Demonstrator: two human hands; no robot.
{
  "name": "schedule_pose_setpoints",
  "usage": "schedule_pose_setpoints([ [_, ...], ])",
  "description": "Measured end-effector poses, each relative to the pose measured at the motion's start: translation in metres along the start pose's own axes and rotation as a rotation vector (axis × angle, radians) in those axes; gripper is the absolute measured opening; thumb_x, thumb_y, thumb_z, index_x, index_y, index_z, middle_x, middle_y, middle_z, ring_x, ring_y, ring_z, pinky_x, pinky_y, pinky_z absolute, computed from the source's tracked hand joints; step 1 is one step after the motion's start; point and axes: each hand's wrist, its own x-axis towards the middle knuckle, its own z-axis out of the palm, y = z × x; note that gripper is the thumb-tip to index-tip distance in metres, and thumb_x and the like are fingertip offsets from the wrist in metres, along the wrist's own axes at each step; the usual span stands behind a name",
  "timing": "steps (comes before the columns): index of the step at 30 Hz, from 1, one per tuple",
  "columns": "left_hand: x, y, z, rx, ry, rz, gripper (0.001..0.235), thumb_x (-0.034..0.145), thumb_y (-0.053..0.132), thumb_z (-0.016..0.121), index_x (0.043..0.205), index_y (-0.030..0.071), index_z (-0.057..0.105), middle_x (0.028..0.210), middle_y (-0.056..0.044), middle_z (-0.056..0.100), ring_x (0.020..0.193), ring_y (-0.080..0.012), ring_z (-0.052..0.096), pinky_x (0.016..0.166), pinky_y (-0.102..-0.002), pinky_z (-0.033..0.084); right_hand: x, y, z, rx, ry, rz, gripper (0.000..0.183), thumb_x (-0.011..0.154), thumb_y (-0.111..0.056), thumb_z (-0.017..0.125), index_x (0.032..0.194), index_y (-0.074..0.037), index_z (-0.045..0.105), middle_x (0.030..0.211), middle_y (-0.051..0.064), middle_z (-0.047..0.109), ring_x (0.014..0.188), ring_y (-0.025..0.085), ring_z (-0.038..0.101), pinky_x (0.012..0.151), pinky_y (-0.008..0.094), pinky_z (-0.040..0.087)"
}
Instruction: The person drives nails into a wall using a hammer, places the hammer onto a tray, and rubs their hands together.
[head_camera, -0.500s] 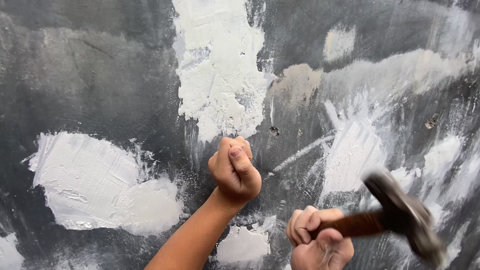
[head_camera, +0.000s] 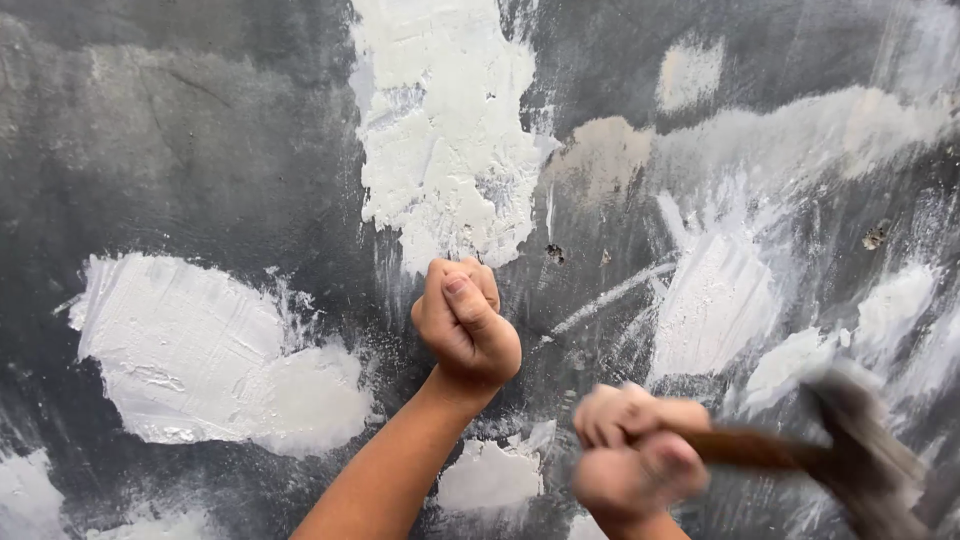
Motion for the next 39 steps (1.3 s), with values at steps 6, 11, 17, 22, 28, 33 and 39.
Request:
schedule_pose_setpoints([
  [6, 0.002, 0.007, -0.002, 0.014, 0.008, 0.018, 0.031, 0.113, 0.016, 0.031, 0.085, 0.005, 0.038, 0.061, -0.002, 0.04, 0.05, -0.008, 0.037, 0.046, -0.026, 0.028, -0.007, -0.028, -0.012, -0.382, 0.064, 0.839, 0.032, 0.105, -0.026, 0.046, 0.087, 0.0, 0.049, 0.059, 0.004, 0.043, 0.044, 0.011, 0.033, 0.038, 0.028, 0.027],
  [11, -0.001, 0.003, -0.001, 0.023, -0.012, -0.012, 0.031, 0.113, 0.016, 0.032, 0.084, 0.005, 0.035, 0.06, -0.002, 0.039, 0.05, -0.0083, 0.036, 0.047, -0.027, 0.027, -0.017, 0.005, -0.019, -0.184, -0.077, 0.519, 0.027, 0.108, -0.028, 0.048, 0.096, -0.005, 0.046, 0.067, 0.001, 0.043, 0.052, 0.008, 0.036, 0.044, 0.024, 0.031],
  [17, 0.004, 0.006, -0.001, -0.012, -0.012, 0.019, 0.031, 0.113, 0.015, 0.032, 0.085, 0.004, 0.038, 0.061, -0.002, 0.04, 0.05, -0.0085, 0.037, 0.046, -0.027, 0.029, 0.001, -0.015, -0.023, -0.063, 0.0, 0.676, 0.033, 0.106, -0.027, 0.053, 0.086, -0.001, 0.051, 0.061, 0.005, 0.043, 0.048, 0.013, 0.039, 0.039, 0.03, 0.034],
  [22, -0.001, 0.002, -0.004, 0.016, -0.035, 0.007, 0.03, 0.112, 0.015, 0.032, 0.085, 0.004, 0.038, 0.059, -0.002, 0.04, 0.049, -0.008, 0.038, 0.046, -0.026, 0.028, -0.004, -0.012, 0.003, -0.306, -0.097, 0.25, 0.036, 0.109, -0.038, 0.049, 0.092, -0.006, 0.049, 0.066, 0.001, 0.046, 0.055, 0.011, 0.043, 0.047, 0.028, 0.04],
  [28, 0.001, 0.004, -0.004, 0.006, -0.029, 0.023, 0.03, 0.112, 0.014, 0.033, 0.085, 0.004, 0.039, 0.061, -0.003, 0.043, 0.05, -0.0091, 0.04, 0.046, -0.027, 0.031, -0.003, -0.023, -0.007, -0.331, -0.074, 0.608, 0.037, 0.108, -0.035, 0.049, 0.089, -0.003, 0.05, 0.064, 0.004, 0.041, 0.052, 0.012, 0.036, 0.044, 0.029, 0.033],
  [33, -0.001, 0.003, -0.005, 0.03, -0.027, 0.023, 0.029, 0.112, 0.014, 0.034, 0.085, 0.004, 0.039, 0.061, -0.003, 0.044, 0.049, -0.0094, 0.043, 0.046, -0.027, 0.033, -0.018, 0.001, -0.01, 0.027, -0.109, 0.307, 0.032, 0.11, -0.035, 0.052, 0.097, -0.006, 0.048, 0.067, 0.002, 0.043, 0.054, 0.01, 0.04, 0.046, 0.025, 0.035],
  [39, 0.002, 0.005, -0.006, 0.005, -0.025, 0.049, 0.029, 0.112, 0.013, 0.033, 0.085, 0.004, 0.039, 0.062, -0.003, 0.045, 0.05, -0.0097, 0.042, 0.046, -0.027, 0.033, -0.016, -0.013, -0.018, -0.145, 0.006, 0.561, 0.038, 0.107, -0.037, 0.048, 0.094, -0.001, 0.048, 0.066, 0.006, 0.044, 0.054, 0.016, 0.041, 0.046, 0.028, 0.036],
])
